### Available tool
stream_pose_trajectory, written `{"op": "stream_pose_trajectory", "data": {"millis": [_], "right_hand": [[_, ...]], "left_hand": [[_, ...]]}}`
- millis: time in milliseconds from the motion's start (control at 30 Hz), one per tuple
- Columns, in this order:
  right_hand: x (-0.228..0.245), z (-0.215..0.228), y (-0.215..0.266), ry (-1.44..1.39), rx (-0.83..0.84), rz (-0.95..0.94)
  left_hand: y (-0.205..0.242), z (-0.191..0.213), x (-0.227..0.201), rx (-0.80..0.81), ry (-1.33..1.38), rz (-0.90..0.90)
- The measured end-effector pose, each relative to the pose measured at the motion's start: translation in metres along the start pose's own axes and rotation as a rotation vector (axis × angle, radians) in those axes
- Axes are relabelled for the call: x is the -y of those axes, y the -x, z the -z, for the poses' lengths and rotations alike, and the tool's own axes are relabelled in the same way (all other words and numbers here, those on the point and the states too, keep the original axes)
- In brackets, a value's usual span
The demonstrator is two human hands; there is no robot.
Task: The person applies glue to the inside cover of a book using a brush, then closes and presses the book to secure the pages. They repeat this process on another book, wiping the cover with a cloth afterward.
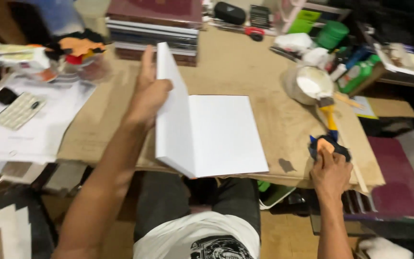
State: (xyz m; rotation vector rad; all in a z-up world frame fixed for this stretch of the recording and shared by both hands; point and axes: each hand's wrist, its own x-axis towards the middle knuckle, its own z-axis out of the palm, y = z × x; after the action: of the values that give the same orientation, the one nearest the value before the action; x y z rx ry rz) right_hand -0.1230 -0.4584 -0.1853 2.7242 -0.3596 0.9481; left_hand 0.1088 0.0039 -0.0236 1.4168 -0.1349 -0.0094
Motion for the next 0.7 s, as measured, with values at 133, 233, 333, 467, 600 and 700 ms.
{"op": "stream_pose_trajectory", "data": {"millis": [133,233,333,467,600,700], "right_hand": [[0.038,0.001,-0.006,-0.368,0.126,-0.195],[0.095,0.033,-0.027,-0.639,0.07,-0.129],[0.174,0.063,-0.043,-0.954,0.037,0.101],[0.258,0.113,-0.062,-1.098,0.293,0.499],[0.268,0.047,-0.048,-0.626,0.349,0.545],[0.281,0.01,-0.083,-0.453,0.395,0.486]], "left_hand": [[0.026,-0.014,-0.036,-0.032,0.045,0.053],[0.013,-0.021,-0.023,-0.057,0.036,0.068],[0.021,-0.021,-0.033,-0.038,-0.021,0.106],[0.029,-0.025,-0.037,-0.013,-0.086,0.075],[0.039,-0.023,-0.038,-0.005,-0.142,0.034],[0.043,-0.022,-0.036,0.015,-0.171,-0.048]]}}
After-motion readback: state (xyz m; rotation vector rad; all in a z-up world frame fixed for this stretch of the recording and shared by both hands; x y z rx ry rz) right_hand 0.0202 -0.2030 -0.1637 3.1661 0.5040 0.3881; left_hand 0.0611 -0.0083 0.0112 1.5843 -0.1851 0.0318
